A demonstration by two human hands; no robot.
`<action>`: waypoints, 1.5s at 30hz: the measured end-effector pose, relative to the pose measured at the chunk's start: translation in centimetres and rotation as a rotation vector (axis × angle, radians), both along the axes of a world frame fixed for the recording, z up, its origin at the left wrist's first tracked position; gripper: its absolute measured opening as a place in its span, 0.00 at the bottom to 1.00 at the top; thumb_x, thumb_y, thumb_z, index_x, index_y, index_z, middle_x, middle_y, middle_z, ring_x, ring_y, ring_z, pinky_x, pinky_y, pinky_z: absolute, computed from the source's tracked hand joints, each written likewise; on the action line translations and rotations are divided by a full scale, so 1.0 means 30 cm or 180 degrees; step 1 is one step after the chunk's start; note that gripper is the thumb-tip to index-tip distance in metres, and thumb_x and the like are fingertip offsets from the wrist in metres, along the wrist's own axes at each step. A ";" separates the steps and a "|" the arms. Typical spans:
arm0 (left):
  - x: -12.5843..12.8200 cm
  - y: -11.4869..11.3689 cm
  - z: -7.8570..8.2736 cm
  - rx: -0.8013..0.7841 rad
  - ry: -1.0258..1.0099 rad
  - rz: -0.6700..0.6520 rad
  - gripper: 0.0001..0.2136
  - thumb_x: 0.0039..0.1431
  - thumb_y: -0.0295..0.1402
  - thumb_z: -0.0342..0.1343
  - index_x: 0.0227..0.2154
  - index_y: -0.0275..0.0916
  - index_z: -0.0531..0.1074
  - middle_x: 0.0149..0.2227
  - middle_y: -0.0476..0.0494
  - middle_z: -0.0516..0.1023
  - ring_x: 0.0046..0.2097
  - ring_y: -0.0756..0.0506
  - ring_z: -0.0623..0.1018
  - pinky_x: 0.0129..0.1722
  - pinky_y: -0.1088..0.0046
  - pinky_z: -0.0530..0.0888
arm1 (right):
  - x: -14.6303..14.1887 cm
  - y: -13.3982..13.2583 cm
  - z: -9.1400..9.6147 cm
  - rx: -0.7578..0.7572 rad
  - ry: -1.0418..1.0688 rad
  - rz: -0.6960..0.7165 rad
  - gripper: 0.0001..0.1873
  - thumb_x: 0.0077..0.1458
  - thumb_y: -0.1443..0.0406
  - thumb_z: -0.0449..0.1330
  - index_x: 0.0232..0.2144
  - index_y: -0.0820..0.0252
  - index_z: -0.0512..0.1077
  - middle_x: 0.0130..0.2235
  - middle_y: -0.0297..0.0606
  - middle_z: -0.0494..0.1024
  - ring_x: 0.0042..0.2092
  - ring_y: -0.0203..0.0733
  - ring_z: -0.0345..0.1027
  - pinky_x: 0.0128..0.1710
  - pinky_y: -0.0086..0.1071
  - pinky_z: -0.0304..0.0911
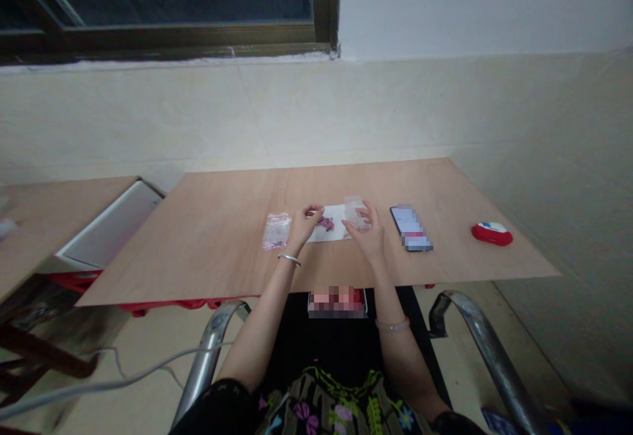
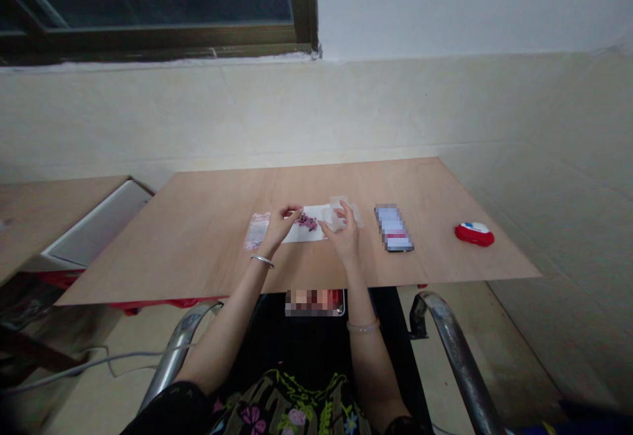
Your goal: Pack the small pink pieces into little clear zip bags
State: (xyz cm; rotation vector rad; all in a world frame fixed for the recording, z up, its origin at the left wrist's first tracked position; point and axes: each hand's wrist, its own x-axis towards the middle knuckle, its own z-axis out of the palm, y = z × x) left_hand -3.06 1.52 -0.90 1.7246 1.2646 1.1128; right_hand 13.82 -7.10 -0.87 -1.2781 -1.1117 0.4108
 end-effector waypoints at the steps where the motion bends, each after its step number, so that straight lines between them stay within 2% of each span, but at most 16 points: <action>1: -0.012 0.010 -0.032 0.0024 0.0163 0.0071 0.09 0.54 0.35 0.57 0.33 0.35 0.76 0.34 0.42 0.79 0.35 0.47 0.77 0.36 0.72 0.72 | 0.002 0.001 -0.003 -0.0004 -0.0021 -0.0014 0.36 0.43 0.58 0.68 0.54 0.59 0.63 0.46 0.46 0.75 0.47 0.46 0.70 0.45 0.40 0.66; 5: -0.049 0.018 -0.144 0.0063 0.1018 0.0400 0.07 0.52 0.30 0.58 0.33 0.35 0.77 0.36 0.40 0.80 0.37 0.45 0.77 0.39 0.69 0.71 | 0.004 0.002 -0.010 -0.0008 -0.0036 -0.0053 0.36 0.44 0.57 0.68 0.54 0.58 0.64 0.46 0.46 0.75 0.46 0.46 0.70 0.45 0.40 0.65; 8: -0.056 0.007 -0.190 0.0088 0.1416 0.0471 0.11 0.53 0.30 0.57 0.39 0.35 0.76 0.39 0.38 0.79 0.39 0.44 0.76 0.41 0.69 0.71 | 0.002 0.004 -0.013 -0.0021 -0.0003 -0.0020 0.36 0.44 0.58 0.68 0.55 0.59 0.63 0.46 0.46 0.75 0.47 0.46 0.70 0.46 0.40 0.65; 11: -0.051 0.003 -0.197 0.0207 0.1715 0.0483 0.13 0.54 0.32 0.57 0.42 0.36 0.76 0.39 0.38 0.79 0.40 0.44 0.76 0.43 0.68 0.70 | -0.003 0.006 -0.017 -0.0018 0.0027 0.0043 0.37 0.44 0.58 0.68 0.56 0.60 0.62 0.46 0.46 0.75 0.47 0.46 0.70 0.45 0.40 0.65; 14: -0.047 0.011 -0.193 0.0290 0.1877 0.0510 0.11 0.55 0.33 0.56 0.40 0.37 0.77 0.39 0.39 0.79 0.41 0.44 0.76 0.44 0.68 0.69 | -0.006 0.005 -0.019 -0.0034 0.0054 0.0062 0.38 0.44 0.58 0.68 0.56 0.60 0.63 0.46 0.46 0.75 0.48 0.47 0.69 0.44 0.40 0.65; 23: -0.075 0.035 -0.222 0.0401 0.1527 0.0312 0.08 0.57 0.33 0.55 0.35 0.35 0.77 0.36 0.40 0.78 0.37 0.47 0.74 0.41 0.70 0.69 | -0.012 0.005 -0.016 -0.0142 0.0083 0.0142 0.35 0.43 0.57 0.68 0.54 0.58 0.65 0.46 0.46 0.75 0.47 0.47 0.70 0.44 0.41 0.67; 25: -0.072 0.029 -0.201 0.0389 0.1371 0.0303 0.08 0.57 0.33 0.55 0.34 0.35 0.77 0.35 0.40 0.79 0.35 0.47 0.74 0.39 0.71 0.68 | -0.014 0.007 -0.018 -0.0144 0.0056 0.0140 0.35 0.43 0.57 0.68 0.54 0.58 0.65 0.45 0.46 0.75 0.46 0.47 0.70 0.44 0.41 0.67; 27: -0.060 0.016 -0.155 0.0419 0.1097 0.0284 0.09 0.57 0.35 0.55 0.32 0.34 0.77 0.33 0.41 0.78 0.34 0.48 0.74 0.37 0.72 0.68 | -0.017 0.009 -0.022 -0.0149 0.0043 0.0166 0.35 0.43 0.57 0.68 0.54 0.58 0.64 0.45 0.45 0.75 0.46 0.47 0.70 0.45 0.42 0.67; 31: -0.015 -0.029 -0.004 0.0555 0.0432 0.0213 0.12 0.57 0.40 0.55 0.33 0.35 0.76 0.31 0.44 0.78 0.33 0.48 0.75 0.35 0.73 0.69 | -0.030 0.015 -0.035 -0.0150 0.0079 0.0278 0.37 0.44 0.57 0.68 0.55 0.58 0.63 0.46 0.45 0.75 0.47 0.47 0.70 0.47 0.43 0.66; 34: 0.024 -0.072 0.109 0.0745 0.0375 0.0015 0.12 0.58 0.40 0.55 0.34 0.36 0.76 0.31 0.45 0.78 0.33 0.49 0.74 0.34 0.74 0.68 | -0.044 0.017 -0.039 -0.0155 0.0074 0.0346 0.37 0.43 0.57 0.68 0.55 0.59 0.63 0.46 0.45 0.75 0.48 0.47 0.70 0.48 0.43 0.66; 36: 0.044 -0.100 0.160 0.0853 0.0497 -0.0096 0.10 0.58 0.37 0.56 0.33 0.36 0.76 0.30 0.45 0.77 0.33 0.49 0.73 0.34 0.74 0.68 | -0.052 0.017 -0.038 -0.0170 0.0053 0.0355 0.37 0.43 0.57 0.68 0.55 0.59 0.63 0.45 0.45 0.75 0.48 0.47 0.70 0.48 0.43 0.66; 40: 0.069 -0.141 0.192 0.0894 0.0893 -0.0377 0.08 0.58 0.33 0.55 0.35 0.36 0.76 0.33 0.43 0.76 0.33 0.49 0.74 0.35 0.73 0.69 | -0.062 0.015 -0.037 -0.0178 0.0052 0.0435 0.35 0.45 0.59 0.66 0.55 0.57 0.62 0.45 0.44 0.74 0.48 0.47 0.70 0.47 0.43 0.66; 43: 0.072 -0.146 0.172 0.0941 0.1092 -0.0461 0.09 0.59 0.32 0.54 0.40 0.36 0.75 0.37 0.41 0.76 0.34 0.48 0.74 0.37 0.73 0.70 | -0.062 0.015 -0.041 -0.0137 0.0071 0.0473 0.35 0.45 0.60 0.66 0.55 0.57 0.62 0.45 0.44 0.74 0.47 0.46 0.70 0.47 0.43 0.67; 45: 0.065 -0.133 0.142 0.0940 0.1072 -0.0353 0.09 0.60 0.31 0.53 0.40 0.36 0.74 0.36 0.42 0.76 0.35 0.48 0.74 0.38 0.72 0.70 | -0.057 0.017 -0.043 -0.0133 0.0102 0.0466 0.35 0.45 0.59 0.66 0.55 0.58 0.62 0.45 0.45 0.74 0.47 0.46 0.70 0.46 0.42 0.67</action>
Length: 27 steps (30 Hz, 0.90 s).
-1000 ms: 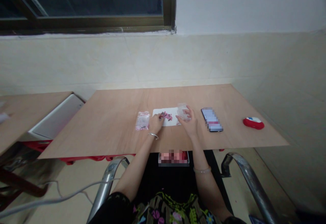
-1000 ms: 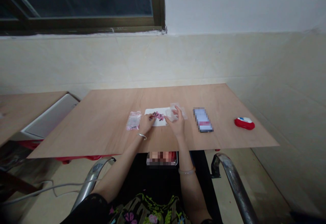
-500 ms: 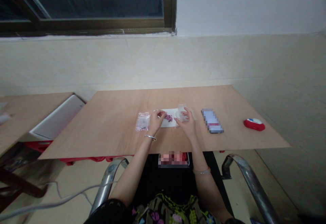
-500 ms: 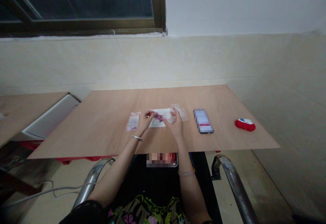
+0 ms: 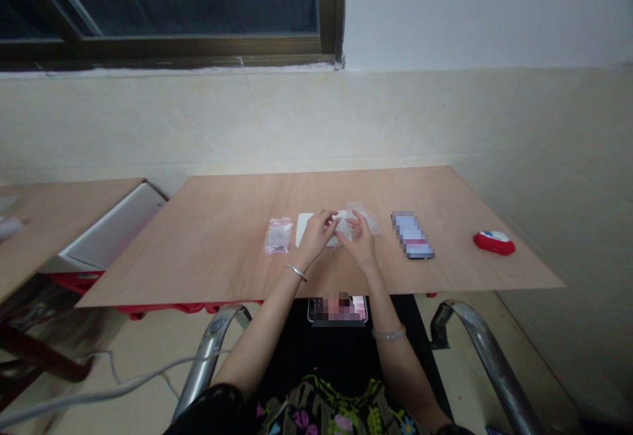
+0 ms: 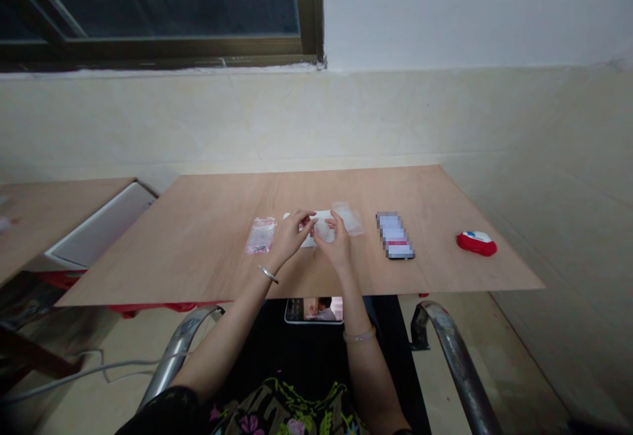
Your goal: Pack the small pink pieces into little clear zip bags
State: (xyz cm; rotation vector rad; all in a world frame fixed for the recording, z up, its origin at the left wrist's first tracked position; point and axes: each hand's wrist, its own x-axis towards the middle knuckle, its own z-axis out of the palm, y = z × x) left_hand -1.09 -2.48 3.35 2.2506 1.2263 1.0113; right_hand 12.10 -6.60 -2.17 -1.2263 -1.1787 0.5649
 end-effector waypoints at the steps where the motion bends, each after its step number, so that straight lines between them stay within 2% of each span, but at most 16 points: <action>1: -0.006 0.010 -0.020 -0.0010 -0.0038 0.0089 0.09 0.60 0.31 0.53 0.40 0.36 0.74 0.36 0.42 0.76 0.36 0.47 0.74 0.38 0.72 0.70 | 0.003 0.001 -0.001 -0.0009 0.0020 -0.0024 0.36 0.45 0.58 0.67 0.55 0.58 0.62 0.45 0.45 0.74 0.47 0.46 0.70 0.46 0.42 0.67; 4: -0.034 0.045 -0.091 -0.0119 -0.0020 0.0364 0.08 0.59 0.27 0.52 0.38 0.35 0.74 0.35 0.41 0.77 0.38 0.46 0.74 0.40 0.70 0.70 | 0.014 0.002 -0.001 -0.0057 0.0050 -0.0140 0.37 0.43 0.57 0.68 0.55 0.57 0.62 0.46 0.45 0.74 0.46 0.46 0.70 0.45 0.42 0.67; 8: -0.069 0.076 -0.180 -0.0346 0.0293 0.0565 0.08 0.56 0.24 0.53 0.36 0.35 0.75 0.40 0.38 0.77 0.43 0.44 0.75 0.45 0.67 0.70 | 0.025 0.002 0.000 -0.0096 0.0013 -0.0230 0.37 0.43 0.57 0.68 0.55 0.58 0.63 0.45 0.46 0.75 0.47 0.47 0.70 0.46 0.43 0.67; 14: -0.091 0.096 -0.257 -0.0406 0.0712 0.0790 0.10 0.56 0.27 0.53 0.40 0.35 0.75 0.43 0.36 0.75 0.43 0.42 0.75 0.45 0.67 0.69 | 0.028 0.004 -0.007 -0.0073 0.0019 -0.0210 0.38 0.43 0.57 0.68 0.55 0.59 0.62 0.46 0.46 0.75 0.48 0.47 0.70 0.46 0.42 0.66; 20: -0.092 0.094 -0.290 -0.0316 0.0620 0.0846 0.11 0.59 0.33 0.53 0.42 0.36 0.75 0.44 0.36 0.76 0.44 0.42 0.75 0.45 0.67 0.69 | 0.026 0.004 -0.011 -0.0103 0.0060 -0.0256 0.37 0.43 0.57 0.68 0.55 0.57 0.63 0.46 0.45 0.75 0.47 0.46 0.70 0.45 0.42 0.67; 27: -0.070 0.101 -0.264 -0.0531 0.0472 0.0862 0.08 0.58 0.32 0.56 0.37 0.35 0.76 0.41 0.35 0.76 0.42 0.41 0.75 0.42 0.67 0.69 | 0.029 -0.001 -0.007 -0.0130 0.0049 -0.0228 0.37 0.43 0.57 0.68 0.55 0.57 0.63 0.46 0.46 0.75 0.47 0.47 0.70 0.45 0.42 0.67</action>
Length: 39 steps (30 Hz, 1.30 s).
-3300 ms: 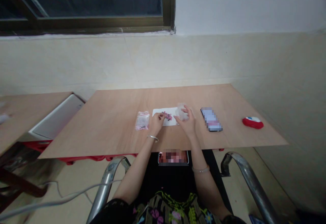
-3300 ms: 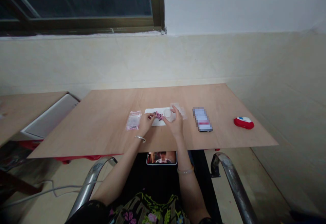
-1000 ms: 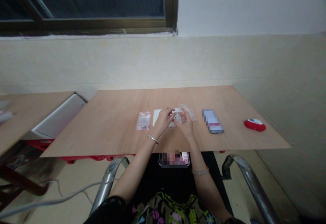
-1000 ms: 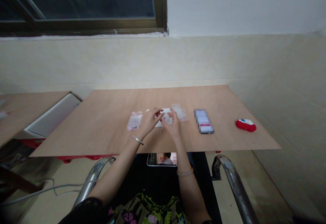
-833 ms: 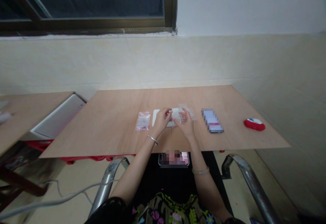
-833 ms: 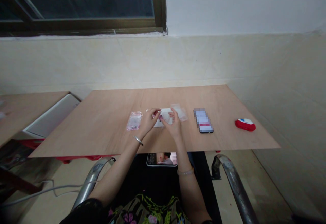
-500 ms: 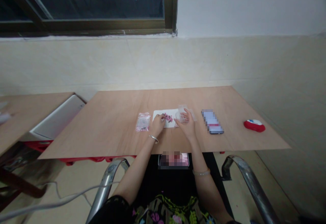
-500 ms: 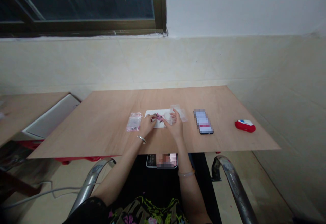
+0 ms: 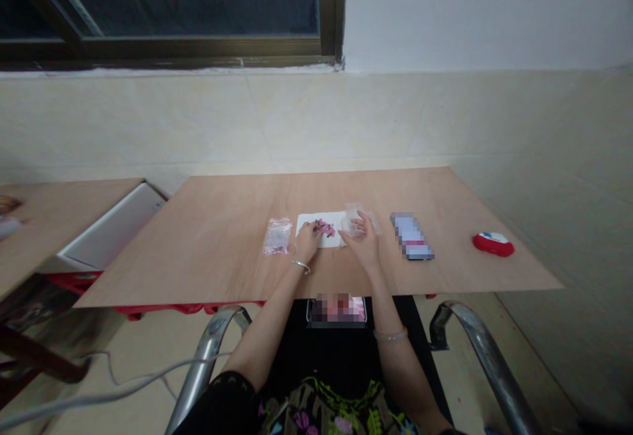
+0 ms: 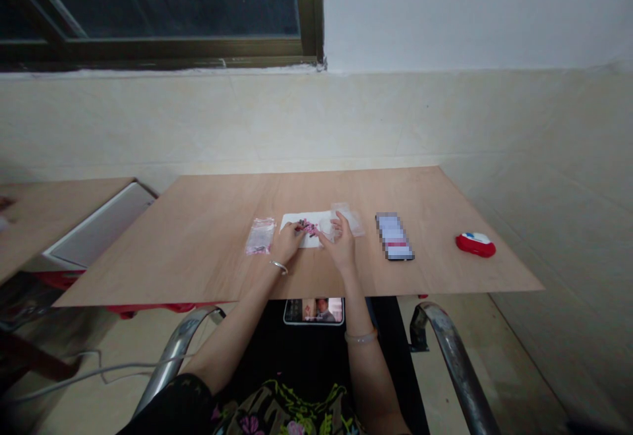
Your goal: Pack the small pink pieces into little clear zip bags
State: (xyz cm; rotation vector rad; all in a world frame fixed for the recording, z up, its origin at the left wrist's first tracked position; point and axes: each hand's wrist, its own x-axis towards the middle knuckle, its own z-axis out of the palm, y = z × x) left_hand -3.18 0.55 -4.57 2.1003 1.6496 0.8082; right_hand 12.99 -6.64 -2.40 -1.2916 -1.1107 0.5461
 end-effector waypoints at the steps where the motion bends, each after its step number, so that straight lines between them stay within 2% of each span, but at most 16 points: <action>1: -0.002 0.003 0.002 -0.0033 -0.0029 0.0002 0.08 0.57 0.32 0.56 0.37 0.35 0.76 0.42 0.34 0.76 0.42 0.41 0.75 0.42 0.67 0.68 | 0.001 0.001 -0.002 -0.0011 -0.0019 -0.0009 0.37 0.43 0.57 0.68 0.55 0.57 0.63 0.46 0.46 0.75 0.47 0.47 0.70 0.45 0.42 0.67; 7: -0.034 0.021 -0.020 -0.0044 -0.0146 -0.0021 0.09 0.57 0.33 0.56 0.37 0.35 0.77 0.40 0.37 0.77 0.40 0.44 0.75 0.43 0.68 0.68 | 0.002 0.005 -0.011 -0.0024 0.0005 0.0054 0.37 0.44 0.57 0.68 0.55 0.59 0.62 0.46 0.47 0.74 0.47 0.47 0.70 0.46 0.43 0.67; 10: -0.036 0.022 -0.008 0.0018 -0.0411 -0.0035 0.08 0.56 0.35 0.57 0.33 0.36 0.77 0.37 0.39 0.79 0.38 0.45 0.76 0.41 0.69 0.69 | -0.002 0.008 -0.017 -0.0051 0.0022 0.0065 0.38 0.43 0.57 0.68 0.55 0.59 0.62 0.46 0.47 0.74 0.47 0.47 0.70 0.46 0.43 0.67; 14: -0.004 0.005 0.078 0.0058 -0.1053 -0.0043 0.11 0.56 0.40 0.56 0.32 0.37 0.77 0.34 0.42 0.80 0.35 0.47 0.76 0.38 0.72 0.70 | -0.008 0.015 -0.029 -0.0011 -0.0007 0.0068 0.37 0.43 0.57 0.68 0.55 0.58 0.63 0.45 0.46 0.74 0.46 0.46 0.70 0.46 0.42 0.67; 17: 0.033 -0.021 0.173 0.0023 -0.1282 -0.0404 0.12 0.55 0.41 0.57 0.32 0.37 0.77 0.31 0.45 0.79 0.32 0.48 0.75 0.35 0.74 0.70 | -0.013 0.014 -0.028 0.0006 -0.0039 0.0102 0.37 0.43 0.58 0.67 0.55 0.59 0.63 0.45 0.46 0.74 0.46 0.46 0.70 0.46 0.42 0.67; 20: 0.064 -0.053 0.253 0.0086 -0.1017 -0.0865 0.11 0.56 0.40 0.57 0.31 0.37 0.77 0.32 0.45 0.78 0.31 0.49 0.74 0.33 0.74 0.69 | -0.020 0.007 -0.015 0.0005 -0.0046 0.0147 0.36 0.45 0.58 0.66 0.55 0.60 0.62 0.45 0.46 0.74 0.47 0.46 0.70 0.46 0.42 0.67; 23: 0.081 -0.075 0.284 0.0223 -0.0666 -0.1028 0.09 0.56 0.39 0.58 0.33 0.38 0.76 0.34 0.45 0.77 0.31 0.50 0.73 0.34 0.74 0.69 | -0.024 0.002 -0.007 0.0022 0.0005 0.0204 0.35 0.45 0.59 0.66 0.56 0.59 0.62 0.46 0.46 0.74 0.47 0.46 0.69 0.47 0.42 0.67; 26: 0.083 -0.073 0.254 0.0336 -0.0728 -0.0697 0.09 0.58 0.37 0.56 0.35 0.38 0.75 0.35 0.45 0.77 0.32 0.50 0.73 0.34 0.74 0.69 | -0.022 0.003 -0.011 0.0033 0.0059 0.0208 0.36 0.45 0.59 0.67 0.56 0.59 0.62 0.46 0.46 0.74 0.48 0.46 0.69 0.46 0.41 0.67; 30: 0.061 -0.046 0.134 0.0232 -0.0730 -0.0112 0.06 0.59 0.32 0.54 0.32 0.36 0.74 0.33 0.44 0.77 0.36 0.48 0.75 0.37 0.72 0.70 | -0.014 0.009 -0.020 -0.0024 0.0068 0.0100 0.37 0.43 0.57 0.68 0.55 0.59 0.63 0.46 0.47 0.74 0.47 0.47 0.69 0.46 0.41 0.67; 33: 0.038 -0.031 0.035 -0.0039 -0.0539 -0.0148 0.03 0.55 0.27 0.56 0.32 0.35 0.73 0.37 0.42 0.77 0.41 0.46 0.75 0.42 0.69 0.70 | -0.010 0.012 -0.022 -0.0023 0.0063 0.0042 0.37 0.43 0.57 0.68 0.55 0.59 0.63 0.47 0.47 0.74 0.48 0.47 0.69 0.46 0.40 0.67; 35: 0.027 -0.028 -0.009 -0.0110 -0.0391 -0.0202 0.04 0.55 0.27 0.56 0.34 0.35 0.73 0.39 0.40 0.77 0.43 0.45 0.75 0.44 0.68 0.70 | -0.008 0.013 -0.023 -0.0028 0.0055 0.0023 0.37 0.43 0.58 0.68 0.55 0.59 0.63 0.46 0.47 0.74 0.47 0.47 0.69 0.45 0.40 0.67; 39: 0.029 -0.025 -0.027 -0.0030 0.0221 -0.0359 0.05 0.59 0.29 0.53 0.35 0.35 0.72 0.41 0.38 0.76 0.43 0.44 0.75 0.44 0.67 0.70 | -0.006 0.014 -0.028 -0.0035 0.0042 0.0038 0.37 0.43 0.58 0.68 0.55 0.59 0.63 0.45 0.46 0.74 0.47 0.46 0.69 0.44 0.39 0.67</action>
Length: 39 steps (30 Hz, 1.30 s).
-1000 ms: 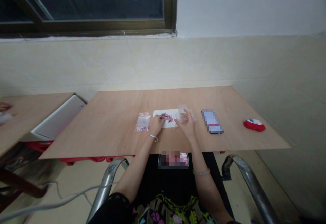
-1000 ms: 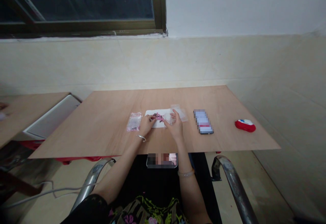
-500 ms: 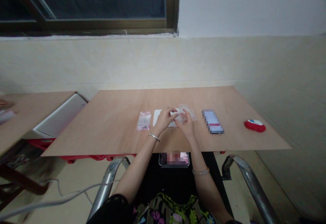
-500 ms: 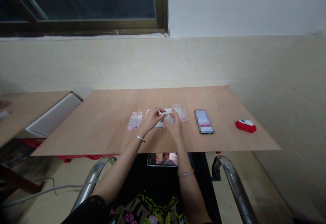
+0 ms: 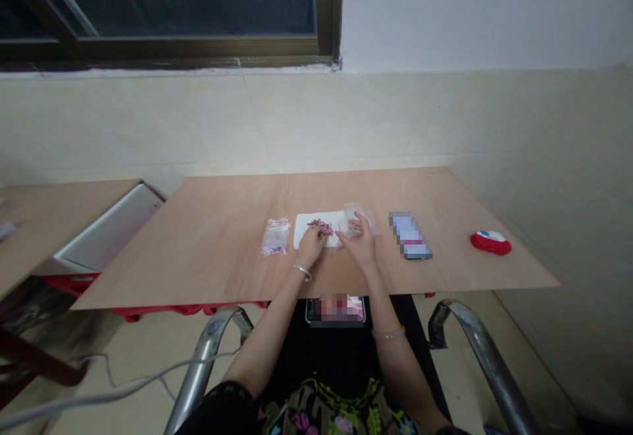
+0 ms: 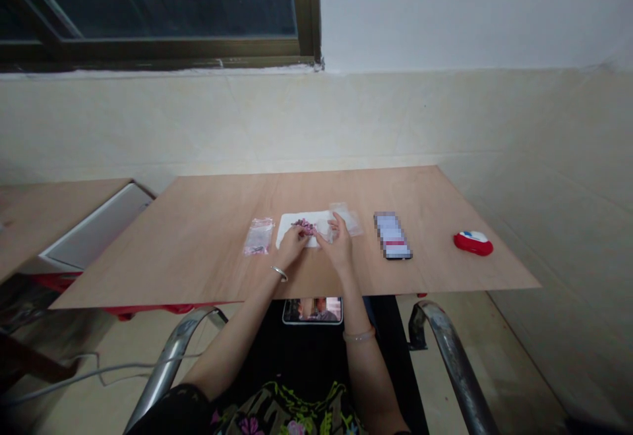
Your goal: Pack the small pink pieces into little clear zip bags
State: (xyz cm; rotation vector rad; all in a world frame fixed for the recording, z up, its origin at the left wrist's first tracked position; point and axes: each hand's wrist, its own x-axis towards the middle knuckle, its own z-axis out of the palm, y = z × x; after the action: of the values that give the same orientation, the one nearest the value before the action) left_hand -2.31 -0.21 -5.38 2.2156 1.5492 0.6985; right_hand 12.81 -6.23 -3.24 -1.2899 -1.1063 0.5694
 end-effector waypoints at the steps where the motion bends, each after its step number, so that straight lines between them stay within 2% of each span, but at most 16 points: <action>1: 0.004 0.001 0.005 0.0076 0.0237 -0.0081 0.06 0.60 0.30 0.52 0.36 0.35 0.72 0.41 0.37 0.76 0.44 0.43 0.75 0.44 0.67 0.70 | 0.001 0.000 -0.001 0.0005 -0.0005 0.0012 0.37 0.43 0.58 0.68 0.55 0.59 0.63 0.45 0.46 0.74 0.46 0.46 0.69 0.44 0.39 0.67; 4: 0.017 0.000 0.024 0.0301 0.0919 -0.0313 0.07 0.61 0.30 0.50 0.39 0.34 0.71 0.43 0.35 0.75 0.46 0.41 0.74 0.46 0.64 0.68 | 0.003 0.000 -0.002 0.0010 -0.0038 0.0033 0.37 0.44 0.58 0.67 0.55 0.59 0.62 0.46 0.46 0.74 0.46 0.46 0.69 0.44 0.39 0.67; 7: 0.017 -0.006 0.036 0.0322 0.1189 -0.0291 0.07 0.61 0.29 0.50 0.39 0.33 0.71 0.42 0.34 0.75 0.46 0.40 0.74 0.46 0.63 0.68 | 0.002 0.000 -0.001 0.0022 -0.0068 0.0014 0.37 0.44 0.58 0.67 0.55 0.60 0.62 0.46 0.46 0.74 0.46 0.46 0.69 0.45 0.40 0.67; 9: 0.008 -0.010 0.044 0.0282 0.1057 -0.0212 0.06 0.60 0.29 0.51 0.36 0.34 0.72 0.41 0.35 0.76 0.44 0.41 0.75 0.45 0.65 0.68 | -0.001 0.001 -0.002 0.0029 -0.0054 -0.0005 0.37 0.44 0.58 0.67 0.55 0.60 0.62 0.45 0.47 0.74 0.47 0.46 0.69 0.45 0.40 0.67; 12: -0.012 -0.014 0.075 0.0317 0.0403 -0.0116 0.04 0.58 0.30 0.55 0.33 0.35 0.72 0.39 0.38 0.77 0.41 0.43 0.75 0.41 0.68 0.69 | -0.007 0.000 -0.004 0.0003 -0.0052 -0.0009 0.36 0.44 0.58 0.67 0.55 0.59 0.62 0.46 0.46 0.74 0.47 0.46 0.70 0.45 0.40 0.67; 15: -0.022 -0.016 0.143 0.0388 -0.0376 -0.0057 0.06 0.57 0.33 0.56 0.32 0.35 0.73 0.33 0.42 0.77 0.36 0.46 0.75 0.37 0.71 0.70 | -0.011 -0.003 -0.003 -0.0011 -0.0077 0.0003 0.36 0.44 0.57 0.67 0.55 0.58 0.63 0.46 0.46 0.74 0.46 0.46 0.70 0.45 0.41 0.67; 18: -0.012 -0.025 0.240 0.0329 -0.0815 -0.0288 0.07 0.56 0.35 0.56 0.30 0.36 0.73 0.29 0.45 0.76 0.32 0.49 0.73 0.34 0.73 0.69 | -0.015 -0.008 0.005 0.0040 -0.0143 0.0050 0.36 0.45 0.56 0.67 0.55 0.57 0.62 0.46 0.45 0.74 0.46 0.46 0.70 0.45 0.41 0.67; 21: 0.014 -0.048 0.329 0.0178 -0.0880 -0.0674 0.05 0.54 0.32 0.58 0.28 0.36 0.73 0.29 0.47 0.75 0.30 0.50 0.72 0.33 0.74 0.68 | -0.021 -0.011 0.013 0.0085 -0.0255 0.0035 0.36 0.45 0.56 0.66 0.55 0.57 0.62 0.46 0.44 0.75 0.46 0.46 0.70 0.45 0.41 0.67; 24: 0.041 -0.076 0.374 0.0174 -0.0557 -0.0777 0.02 0.53 0.29 0.57 0.28 0.36 0.73 0.29 0.46 0.75 0.30 0.49 0.72 0.34 0.73 0.68 | -0.026 -0.007 0.013 0.0089 -0.0295 0.0053 0.35 0.44 0.58 0.66 0.55 0.58 0.62 0.46 0.44 0.75 0.46 0.46 0.70 0.46 0.41 0.67; 27: 0.061 -0.095 0.371 0.0180 -0.0159 -0.0676 0.03 0.53 0.27 0.55 0.28 0.36 0.73 0.29 0.45 0.74 0.32 0.48 0.72 0.35 0.71 0.69 | -0.030 -0.005 0.011 0.0062 -0.0301 0.0077 0.36 0.44 0.60 0.66 0.55 0.57 0.62 0.46 0.43 0.75 0.47 0.46 0.70 0.47 0.41 0.66; 31: 0.072 -0.101 0.336 0.0128 0.0030 -0.0603 0.04 0.54 0.26 0.53 0.29 0.35 0.73 0.30 0.44 0.74 0.33 0.47 0.73 0.36 0.71 0.70 | -0.030 -0.007 0.010 0.0055 -0.0308 0.0105 0.36 0.44 0.61 0.66 0.56 0.56 0.62 0.47 0.43 0.75 0.47 0.46 0.70 0.46 0.41 0.67; 39: 0.056 -0.108 0.315 0.0293 -0.0261 -0.0702 0.07 0.58 0.34 0.55 0.32 0.36 0.74 0.37 0.42 0.72 0.38 0.45 0.73 0.41 0.69 0.70 | -0.023 -0.001 0.001 0.0081 -0.0270 0.0024 0.37 0.43 0.61 0.66 0.56 0.57 0.62 0.47 0.44 0.74 0.46 0.45 0.70 0.45 0.40 0.67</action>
State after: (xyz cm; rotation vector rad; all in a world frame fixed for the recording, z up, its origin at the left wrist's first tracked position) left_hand -0.63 -3.46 4.06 2.3467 1.2329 0.7954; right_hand 12.11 -6.28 -3.20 -1.2984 -1.1853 0.5085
